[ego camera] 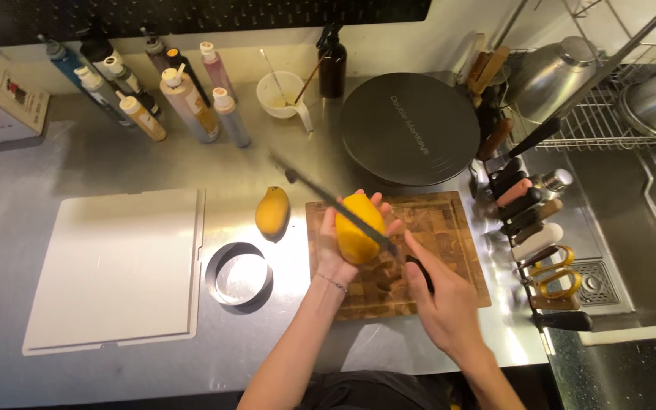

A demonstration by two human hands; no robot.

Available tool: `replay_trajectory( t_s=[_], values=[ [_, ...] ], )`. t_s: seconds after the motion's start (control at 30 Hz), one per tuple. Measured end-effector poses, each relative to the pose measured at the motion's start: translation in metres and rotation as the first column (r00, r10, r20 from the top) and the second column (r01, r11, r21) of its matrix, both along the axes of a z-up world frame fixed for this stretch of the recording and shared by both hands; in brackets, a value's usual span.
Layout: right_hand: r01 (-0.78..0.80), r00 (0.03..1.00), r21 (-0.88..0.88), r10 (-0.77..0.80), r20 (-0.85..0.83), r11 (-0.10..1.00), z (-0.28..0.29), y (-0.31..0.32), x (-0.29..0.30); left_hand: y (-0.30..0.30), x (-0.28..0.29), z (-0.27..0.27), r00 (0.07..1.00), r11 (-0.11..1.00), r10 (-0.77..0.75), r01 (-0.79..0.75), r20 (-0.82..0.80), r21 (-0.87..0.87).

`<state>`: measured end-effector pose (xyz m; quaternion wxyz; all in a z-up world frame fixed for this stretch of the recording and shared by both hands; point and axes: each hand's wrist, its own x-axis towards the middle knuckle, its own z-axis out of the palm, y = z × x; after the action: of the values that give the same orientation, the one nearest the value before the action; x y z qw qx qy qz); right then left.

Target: Peeling and slicing a mango using a knife on a cutting board.

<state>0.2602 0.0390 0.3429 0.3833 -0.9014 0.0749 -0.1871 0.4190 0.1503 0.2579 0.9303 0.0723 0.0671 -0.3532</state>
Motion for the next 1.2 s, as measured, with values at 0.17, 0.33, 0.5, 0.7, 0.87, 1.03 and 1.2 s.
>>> replay_trajectory(
  t_s=[0.17,0.33,0.5,0.7,0.87,1.03,1.2],
  values=[
    [-0.002,0.998,-0.314,-0.019,-0.063,0.95,0.014,0.014,-0.008,-0.001,-0.007,0.016,0.998,1.0,-0.007,0.008,-0.069,0.009],
    [0.018,0.998,-0.48,0.01,0.056,0.877,0.011,0.022,-0.012,0.0,-0.008,0.021,0.997,0.988,0.027,-0.015,-0.076,0.153],
    [0.04,0.999,-0.498,-0.027,0.033,0.866,0.013,0.022,-0.011,-0.002,-0.005,0.006,0.997,0.991,0.027,-0.017,-0.067,0.136],
    [0.032,0.999,-0.519,-0.022,0.025,0.854,0.013,0.02,-0.009,-0.006,-0.001,-0.003,0.997,0.994,0.038,-0.03,-0.073,0.103],
    [0.026,1.0,-0.526,-0.022,0.015,0.85,0.014,0.018,-0.006,-0.007,-0.001,-0.004,0.994,0.996,0.051,-0.043,-0.096,0.079],
    [0.028,1.0,-0.519,-0.029,0.006,0.854,0.014,0.016,-0.004,-0.009,0.002,-0.014,0.991,0.996,0.054,-0.045,-0.12,0.078],
    [0.002,0.999,-0.517,-0.024,-0.037,0.856,0.018,0.015,-0.001,-0.009,0.003,-0.016,0.991,0.995,0.058,-0.048,-0.124,0.082]
  ],
)
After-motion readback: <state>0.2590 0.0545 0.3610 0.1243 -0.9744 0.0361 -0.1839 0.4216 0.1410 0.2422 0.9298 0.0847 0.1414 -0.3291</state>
